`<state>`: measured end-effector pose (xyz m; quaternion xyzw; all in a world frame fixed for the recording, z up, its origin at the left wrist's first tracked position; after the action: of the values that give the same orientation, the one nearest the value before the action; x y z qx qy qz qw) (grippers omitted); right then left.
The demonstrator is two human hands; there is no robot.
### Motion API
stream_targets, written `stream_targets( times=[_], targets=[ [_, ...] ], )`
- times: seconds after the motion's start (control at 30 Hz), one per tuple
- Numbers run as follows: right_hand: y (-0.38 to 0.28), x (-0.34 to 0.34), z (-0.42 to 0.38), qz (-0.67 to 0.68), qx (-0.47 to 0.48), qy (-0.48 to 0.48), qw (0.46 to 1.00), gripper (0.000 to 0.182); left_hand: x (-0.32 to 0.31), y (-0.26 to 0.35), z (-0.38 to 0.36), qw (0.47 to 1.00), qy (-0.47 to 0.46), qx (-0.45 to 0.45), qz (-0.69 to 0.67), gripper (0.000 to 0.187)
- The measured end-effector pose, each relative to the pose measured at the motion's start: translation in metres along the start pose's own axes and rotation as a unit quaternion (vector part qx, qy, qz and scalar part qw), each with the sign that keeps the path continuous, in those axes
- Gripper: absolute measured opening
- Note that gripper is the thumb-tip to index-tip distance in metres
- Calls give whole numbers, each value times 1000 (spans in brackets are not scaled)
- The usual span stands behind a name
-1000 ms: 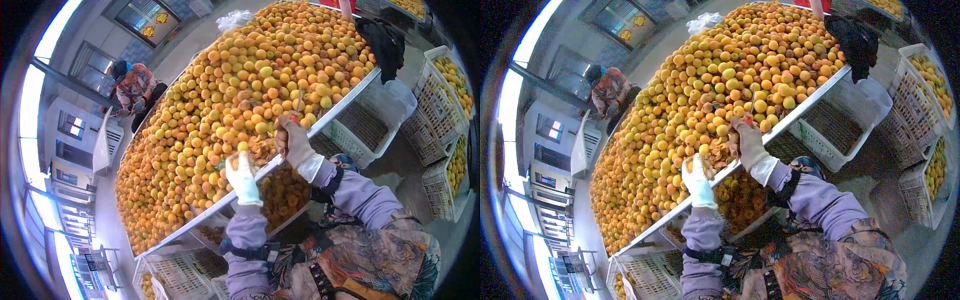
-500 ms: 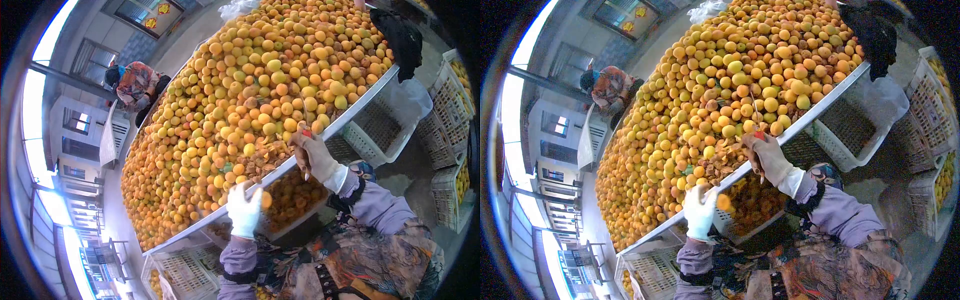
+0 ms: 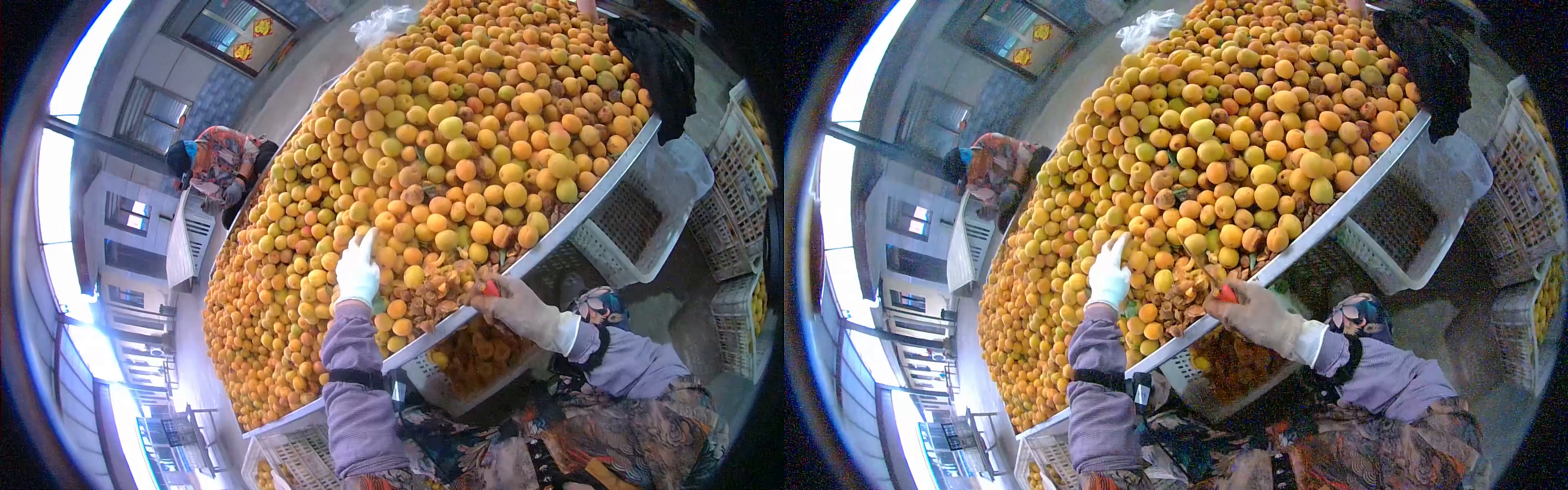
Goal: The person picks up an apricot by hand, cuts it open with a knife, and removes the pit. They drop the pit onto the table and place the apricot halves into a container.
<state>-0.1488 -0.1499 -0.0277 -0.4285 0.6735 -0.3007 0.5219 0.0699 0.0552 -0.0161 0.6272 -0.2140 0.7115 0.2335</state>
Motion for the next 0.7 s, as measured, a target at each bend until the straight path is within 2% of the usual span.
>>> stream_targets(
  times=[0.07, 0.13, 0.2, 0.23, 0.3, 0.33, 0.37, 0.4, 0.47, 0.53, 0.57, 0.6, 0.67, 0.7],
  targets=[
    [8, 4, 5, -69, -4, 4, 998, 29, -1, 0, 4, 1000, 5, 15, 13, 51],
    [13, 6, 10, -83, 11, -1, 996, 32, -5, -5, 3, 1000, 12, 15, 23, 49],
    [9, 2, 7, -23, -17, -33, 999, 36, -5, -8, -6, 996, 63, 34, -43, 52],
    [14, 1, 9, -22, -18, -35, 999, 36, -1, -6, -12, 985, 102, 60, -129, 56],
    [29, 1, 14, -83, 79, 0, 993, 37, -4, -12, -26, 901, 158, 81, -395, 53],
    [30, 2, 13, -82, 79, -3, 993, 37, 1, -9, -35, 845, 176, 83, -499, 51],
    [30, 2, 13, -89, 78, -24, 993, 37, 20, 10, -50, 807, 173, 116, -553, 49],
    [30, 0, 12, -97, 74, -45, 991, 37, 21, 13, -67, 773, 162, 112, -603, 49],
    [30, -6, 9, -97, 90, -75, 988, 35, 41, 53, -99, 656, 144, 153, -725, 49],
    [20, -19, 1, -99, 83, -158, 979, 31, 37, 75, -129, 677, 112, 102, -721, 47],
    [11, -26, -11, -102, 61, -186, 975, 28, 37, 90, -144, 656, 97, 153, -733, 51],
    [15, -29, -15, -106, 53, -186, 975, 28, 29, 98, -154, 656, 105, 135, -735, 53],
    [27, -32, -24, -120, -67, -251, 958, 28, 24, 110, -177, 706, 94, 135, -689, 55],
    [27, -34, -31, -139, -84, -275, 948, 30, 3, 102, -188, 729, 102, 114, -667, 56]
  ],
)
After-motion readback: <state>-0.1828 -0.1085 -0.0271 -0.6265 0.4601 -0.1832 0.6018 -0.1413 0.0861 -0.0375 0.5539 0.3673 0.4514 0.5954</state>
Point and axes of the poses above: each hand's wrist, its own z-axis towards the middle knuckle, its own x-axis out of the back of the hand, y = z × x, the point moved 1 cm from there along z, towards the middle knuckle, and after that the axes turned 3 degrees about -y, right-handed, at the moved point
